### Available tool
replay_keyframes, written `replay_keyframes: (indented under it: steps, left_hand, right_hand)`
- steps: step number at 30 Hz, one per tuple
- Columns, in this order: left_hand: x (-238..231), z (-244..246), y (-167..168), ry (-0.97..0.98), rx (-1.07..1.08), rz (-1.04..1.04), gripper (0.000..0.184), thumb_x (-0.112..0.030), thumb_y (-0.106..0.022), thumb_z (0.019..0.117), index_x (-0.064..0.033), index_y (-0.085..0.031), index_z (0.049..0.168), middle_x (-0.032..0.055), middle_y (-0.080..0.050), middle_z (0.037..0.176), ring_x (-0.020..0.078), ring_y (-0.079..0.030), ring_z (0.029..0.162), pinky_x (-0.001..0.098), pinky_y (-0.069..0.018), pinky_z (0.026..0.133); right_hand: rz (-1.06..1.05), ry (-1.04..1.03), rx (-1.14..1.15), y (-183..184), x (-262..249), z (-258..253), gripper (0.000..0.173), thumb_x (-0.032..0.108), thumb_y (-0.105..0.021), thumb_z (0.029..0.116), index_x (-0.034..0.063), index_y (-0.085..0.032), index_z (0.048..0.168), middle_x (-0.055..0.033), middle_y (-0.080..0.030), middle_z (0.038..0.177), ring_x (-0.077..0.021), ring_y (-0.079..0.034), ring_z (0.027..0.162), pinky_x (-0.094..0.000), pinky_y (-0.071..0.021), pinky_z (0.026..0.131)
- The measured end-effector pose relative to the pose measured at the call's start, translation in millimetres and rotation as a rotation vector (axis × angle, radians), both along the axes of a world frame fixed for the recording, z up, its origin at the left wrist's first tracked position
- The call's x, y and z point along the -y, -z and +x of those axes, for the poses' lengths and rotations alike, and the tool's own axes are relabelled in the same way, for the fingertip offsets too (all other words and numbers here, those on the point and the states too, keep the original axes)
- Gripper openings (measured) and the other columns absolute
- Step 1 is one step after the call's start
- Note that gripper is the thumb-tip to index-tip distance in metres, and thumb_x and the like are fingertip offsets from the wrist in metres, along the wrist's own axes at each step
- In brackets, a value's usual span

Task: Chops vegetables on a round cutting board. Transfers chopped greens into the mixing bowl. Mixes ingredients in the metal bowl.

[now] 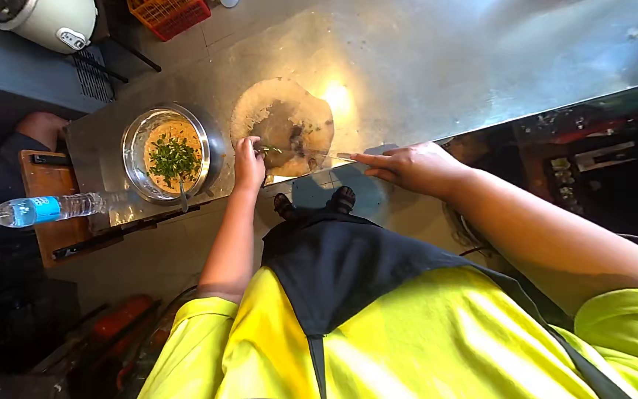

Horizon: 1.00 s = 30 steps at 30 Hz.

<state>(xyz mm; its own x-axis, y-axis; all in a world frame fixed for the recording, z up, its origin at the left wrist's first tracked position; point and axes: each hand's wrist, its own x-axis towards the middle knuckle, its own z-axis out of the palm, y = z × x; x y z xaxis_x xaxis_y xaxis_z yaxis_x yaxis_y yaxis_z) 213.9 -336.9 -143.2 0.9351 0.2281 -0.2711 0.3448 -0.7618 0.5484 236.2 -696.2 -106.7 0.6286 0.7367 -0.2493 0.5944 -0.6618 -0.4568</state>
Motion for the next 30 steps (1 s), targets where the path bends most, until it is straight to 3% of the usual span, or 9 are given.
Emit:
replay_keyframes:
  steps: [3,5,7,9,13,17,21,25,30]
  left_hand:
    - [10.1,8.4,3.7,-0.022,0.036,-0.092,0.048,0.006,-0.061,0.0934,-0.0011,-0.055,0.140,0.0184,-0.063,0.132,0.0250,-0.068,0.108,0.0382,-0.0553,0.096]
    - [14.1,5.9,2.5,-0.098,0.050,-0.198,0.053,0.006,-0.058,0.0950,-0.0013,-0.047,0.147,0.0165,-0.066,0.127,0.0231,-0.069,0.108,0.0378,-0.0559,0.096]
    - [15.8,1.1,-0.3,-0.180,0.082,-0.236,0.061,0.006,-0.057,0.0951,-0.0032,-0.039,0.153,0.0172,-0.066,0.126,0.0229,-0.069,0.106,0.0373,-0.0568,0.093]
    - [17.6,-4.3,-3.2,-0.238,0.084,-0.194,0.064,0.008,-0.058,0.0929,-0.0033,-0.039,0.153,0.0191,-0.062,0.130,0.0244,-0.068,0.106,0.0372,-0.0571,0.091]
    - [22.4,-9.8,0.8,-0.268,0.000,-0.145,0.067,0.000,-0.072,0.0894,-0.0015,-0.044,0.150,0.0222,-0.054,0.143,0.0277,-0.065,0.112,0.0375,-0.0554,0.094]
    - [36.1,-6.9,9.4,-0.240,0.026,-0.143,0.066,-0.011,-0.084,0.0842,-0.0007,-0.054,0.143,0.0222,-0.057,0.136,0.0265,-0.063,0.110,0.0353,-0.0544,0.093]
    - [36.8,-5.8,15.5,-0.273,0.053,-0.138,0.048,0.000,-0.075,0.0868,-0.0010,-0.063,0.133,0.0202,-0.059,0.132,0.0227,-0.066,0.107,0.0315,-0.0556,0.093]
    - [26.5,-13.0,17.3,-0.303,0.094,-0.184,0.034,0.003,-0.071,0.0887,-0.0006,-0.069,0.122,0.0183,-0.062,0.128,0.0209,-0.067,0.105,0.0314,-0.0558,0.093]
    - [-10.9,-26.7,-22.4,-0.311,0.278,-0.188,0.026,0.001,-0.070,0.0912,-0.0001,-0.073,0.117,0.0179,-0.064,0.123,0.0193,-0.066,0.106,0.0291,-0.0555,0.094]
  right_hand:
    - [0.122,0.135,-0.177,5.2,8.1,-9.5,0.044,0.032,-0.059,0.1065,0.0316,-0.055,0.151,-0.0111,-0.075,0.085,-0.0311,-0.071,0.073,-0.0575,-0.0571,0.068]
    - [0.131,0.221,-0.401,11.7,11.2,-14.5,0.047,0.030,-0.058,0.1069,0.0321,-0.052,0.153,-0.0057,-0.072,0.082,-0.0187,-0.068,0.067,-0.0444,-0.0583,0.066]
    - [0.163,0.292,-0.594,24.4,14.5,-20.2,0.047,0.028,-0.057,0.1078,0.0302,-0.050,0.155,-0.0037,-0.071,0.079,-0.0117,-0.064,0.058,-0.0325,-0.0559,0.056]
    - [0.233,0.317,-0.713,36.3,16.6,-26.0,0.048,0.028,-0.054,0.1092,0.0270,-0.047,0.156,-0.0052,-0.070,0.078,-0.0108,-0.061,0.053,-0.0285,-0.0518,0.050]
    - [0.313,0.353,-0.879,48.9,13.9,-32.5,0.050,0.029,-0.050,0.1106,0.0238,-0.041,0.160,-0.0066,-0.068,0.079,-0.0113,-0.059,0.054,-0.0277,-0.0509,0.050]
    - [0.289,0.375,-0.912,52.9,5.0,-35.0,0.050,0.030,-0.052,0.1100,0.0260,-0.042,0.159,-0.0067,-0.069,0.079,-0.0121,-0.061,0.055,-0.0284,-0.0520,0.051]
    - [0.267,0.358,-0.938,56.3,-9.5,-39.5,0.049,0.030,-0.055,0.1087,0.0270,-0.045,0.157,-0.0053,-0.069,0.077,-0.0104,-0.060,0.053,-0.0262,-0.0511,0.051]
    - [0.325,0.327,-0.915,58.2,-21.8,-48.7,0.049,0.028,-0.056,0.1082,0.0248,-0.047,0.156,-0.0050,-0.067,0.075,-0.0091,-0.058,0.053,-0.0257,-0.0504,0.051]
    - [0.339,0.206,-0.707,26.0,-58.5,-46.2,0.047,0.028,-0.055,0.1085,0.0230,-0.049,0.155,-0.0034,-0.070,0.075,-0.0083,-0.061,0.055,-0.0273,-0.0528,0.054]
